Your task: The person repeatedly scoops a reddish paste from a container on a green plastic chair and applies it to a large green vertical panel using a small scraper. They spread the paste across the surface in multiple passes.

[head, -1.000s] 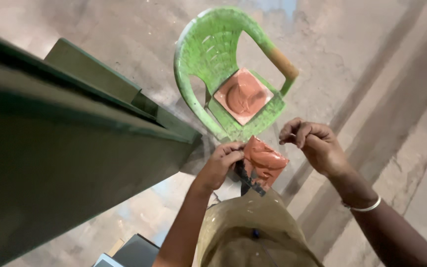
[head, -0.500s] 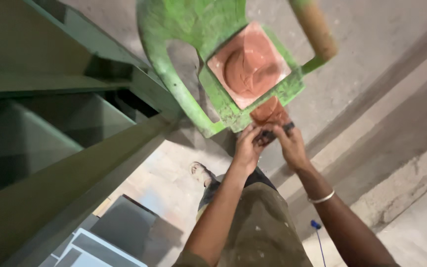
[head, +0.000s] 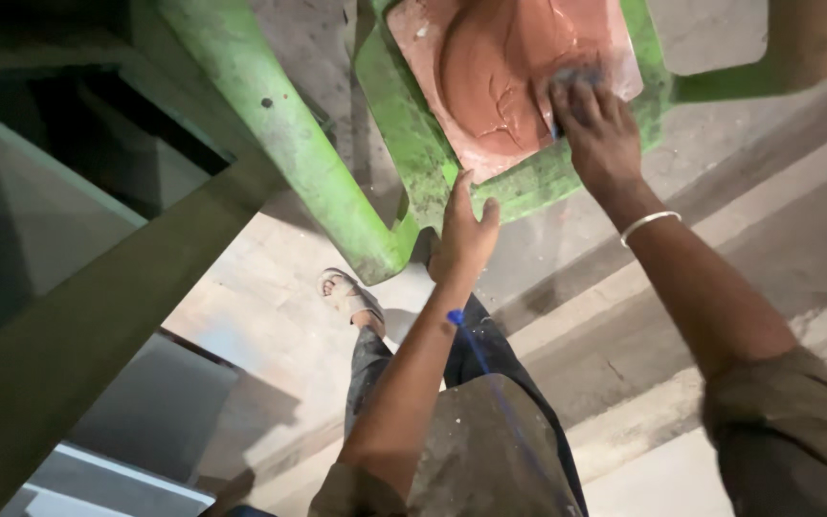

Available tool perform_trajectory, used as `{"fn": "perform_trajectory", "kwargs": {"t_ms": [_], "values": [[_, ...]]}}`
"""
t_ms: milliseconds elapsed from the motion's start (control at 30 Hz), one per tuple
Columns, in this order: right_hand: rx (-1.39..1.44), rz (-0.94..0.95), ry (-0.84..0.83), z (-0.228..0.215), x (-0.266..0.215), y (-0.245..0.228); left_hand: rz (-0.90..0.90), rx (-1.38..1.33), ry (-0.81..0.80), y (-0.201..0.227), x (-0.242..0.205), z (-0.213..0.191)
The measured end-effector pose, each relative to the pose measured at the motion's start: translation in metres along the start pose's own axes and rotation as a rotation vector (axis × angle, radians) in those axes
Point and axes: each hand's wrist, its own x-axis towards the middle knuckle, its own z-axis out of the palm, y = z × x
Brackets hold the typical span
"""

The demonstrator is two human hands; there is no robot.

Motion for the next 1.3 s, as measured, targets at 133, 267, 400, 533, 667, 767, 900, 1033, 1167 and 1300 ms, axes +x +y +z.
{"fn": "perform_trajectory", "kwargs": {"t_ms": [133, 267, 400, 533, 667, 767, 900, 1033, 1167, 1300], "values": [[0.045, -0.123, -0.257, -0.031, -0.019, 0.001, 0.253, 0.118, 0.069, -0.019, -0.016, 0.005], [0.126, -0.128, -0.165, -0.057, 0.027, -0.012, 0.301, 0.178, 0.115, -0.016, 0.002, 0.006], [0.177, -0.207, -0.028, -0.043, 0.044, -0.065, 0.195, 0.14, 0.134, -0.017, -0.016, 0.005], [0.163, -0.157, -0.182, -0.035, 0.047, -0.068, 0.029, 0.229, 0.048, -0.001, -0.025, -0.017], [0.196, -0.163, -0.195, -0.045, 0.038, -0.04, -0.027, 0.319, 0.015, 0.0, -0.039, -0.02], [0.178, -0.142, -0.031, -0.046, 0.038, -0.042, 0.073, 0.175, 0.117, -0.01, -0.034, -0.007], [0.154, -0.203, -0.099, -0.052, 0.022, -0.061, 0.257, 0.048, 0.117, -0.014, -0.035, -0.001], [0.154, -0.147, -0.186, -0.053, 0.026, -0.054, 0.01, 0.197, 0.018, 0.016, -0.054, -0.026], [0.069, -0.152, 0.002, -0.027, 0.036, -0.068, -0.189, 0.322, -0.007, 0.041, -0.069, -0.051], [0.149, -0.101, -0.2, -0.018, 0.019, -0.071, -0.016, 0.231, 0.017, 0.024, -0.088, -0.053]]}}
